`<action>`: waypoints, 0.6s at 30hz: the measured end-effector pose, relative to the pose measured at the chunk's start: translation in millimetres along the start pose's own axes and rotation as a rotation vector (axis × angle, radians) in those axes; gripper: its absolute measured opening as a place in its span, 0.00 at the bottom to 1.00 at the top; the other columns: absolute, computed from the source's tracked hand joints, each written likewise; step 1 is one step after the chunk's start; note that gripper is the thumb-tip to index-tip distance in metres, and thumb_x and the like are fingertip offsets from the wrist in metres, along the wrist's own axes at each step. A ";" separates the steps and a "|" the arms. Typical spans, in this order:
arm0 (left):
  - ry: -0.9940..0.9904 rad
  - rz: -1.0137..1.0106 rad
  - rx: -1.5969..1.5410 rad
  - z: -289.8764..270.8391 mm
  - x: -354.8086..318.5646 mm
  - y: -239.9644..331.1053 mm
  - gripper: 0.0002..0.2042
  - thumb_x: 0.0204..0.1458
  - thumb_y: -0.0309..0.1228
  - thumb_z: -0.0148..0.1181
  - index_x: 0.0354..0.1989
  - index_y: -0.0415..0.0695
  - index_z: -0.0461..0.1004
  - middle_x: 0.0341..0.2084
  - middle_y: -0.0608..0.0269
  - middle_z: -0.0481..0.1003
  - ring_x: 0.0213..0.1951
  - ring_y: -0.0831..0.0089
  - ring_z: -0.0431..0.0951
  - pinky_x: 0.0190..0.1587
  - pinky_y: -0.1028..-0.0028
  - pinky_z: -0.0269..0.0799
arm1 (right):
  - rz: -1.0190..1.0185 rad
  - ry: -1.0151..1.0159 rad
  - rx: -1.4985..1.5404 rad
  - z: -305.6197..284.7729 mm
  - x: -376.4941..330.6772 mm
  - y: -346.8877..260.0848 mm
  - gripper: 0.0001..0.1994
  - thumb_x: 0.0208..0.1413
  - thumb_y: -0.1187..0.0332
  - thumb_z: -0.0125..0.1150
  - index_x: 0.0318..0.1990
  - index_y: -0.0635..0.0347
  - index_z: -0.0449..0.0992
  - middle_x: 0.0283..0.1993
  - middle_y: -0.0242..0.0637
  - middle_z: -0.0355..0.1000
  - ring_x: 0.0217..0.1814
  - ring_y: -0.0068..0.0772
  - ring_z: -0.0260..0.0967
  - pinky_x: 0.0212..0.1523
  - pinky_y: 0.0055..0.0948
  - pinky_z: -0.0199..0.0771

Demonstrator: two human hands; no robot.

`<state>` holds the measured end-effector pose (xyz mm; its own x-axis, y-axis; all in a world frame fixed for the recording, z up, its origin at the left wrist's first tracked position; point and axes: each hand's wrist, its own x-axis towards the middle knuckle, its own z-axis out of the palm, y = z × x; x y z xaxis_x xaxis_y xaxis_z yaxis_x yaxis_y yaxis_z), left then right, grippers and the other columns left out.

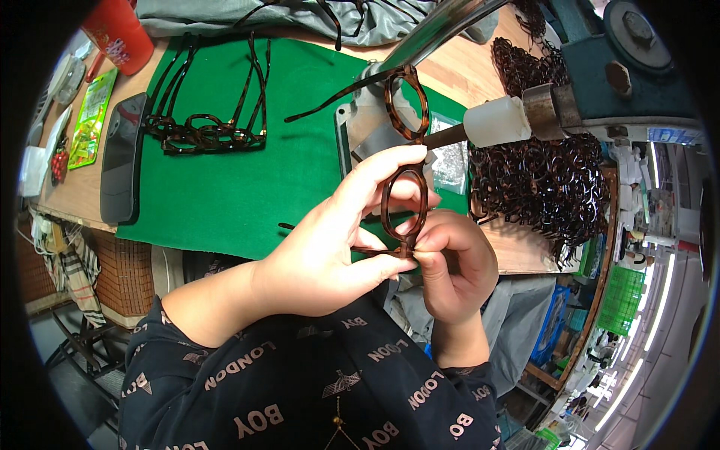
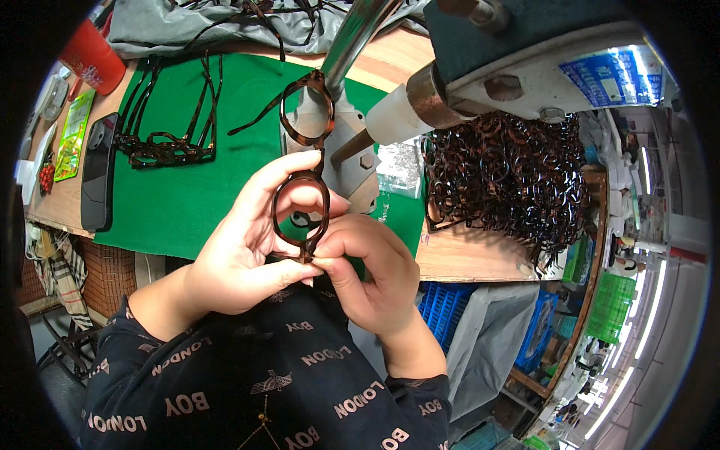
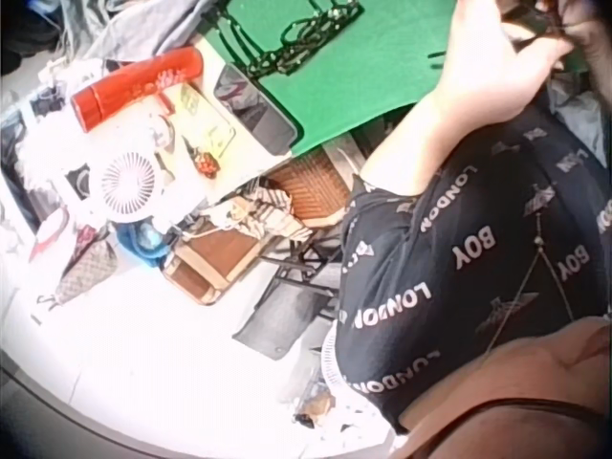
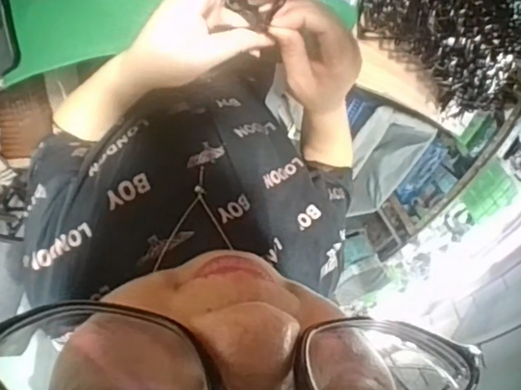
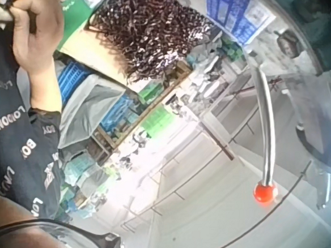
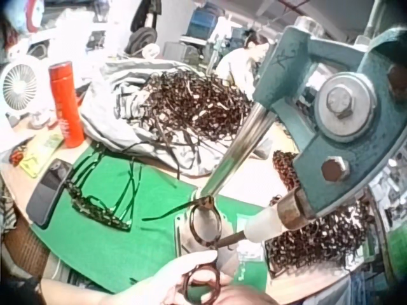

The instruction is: The person repeatedly picks up eyeglass frames, uses a heat gun to warm the temples, bends them into shape, and places them on a green mat. The person also gathers a pile of frames and continues the heating and bending cycle.

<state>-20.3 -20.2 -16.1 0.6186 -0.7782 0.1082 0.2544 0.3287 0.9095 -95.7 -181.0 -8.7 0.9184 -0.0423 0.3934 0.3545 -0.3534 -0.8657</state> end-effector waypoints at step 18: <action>0.021 0.002 -0.056 3.1 3.7 -2.0 0.41 0.43 0.13 0.55 0.66 0.46 0.41 0.53 0.51 0.61 0.54 0.70 0.64 0.39 0.80 0.74 | -0.066 -0.048 -0.134 -7.3 8.9 -7.3 0.06 0.44 0.79 0.61 0.31 0.64 0.72 0.30 0.39 0.71 0.33 0.38 0.70 0.37 0.31 0.70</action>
<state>-20.8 -25.4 -16.4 0.6348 -0.7660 0.1011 0.2937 0.3603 0.8854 -91.4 -185.6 3.4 0.9025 0.0285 0.4298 0.3904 -0.4756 -0.7883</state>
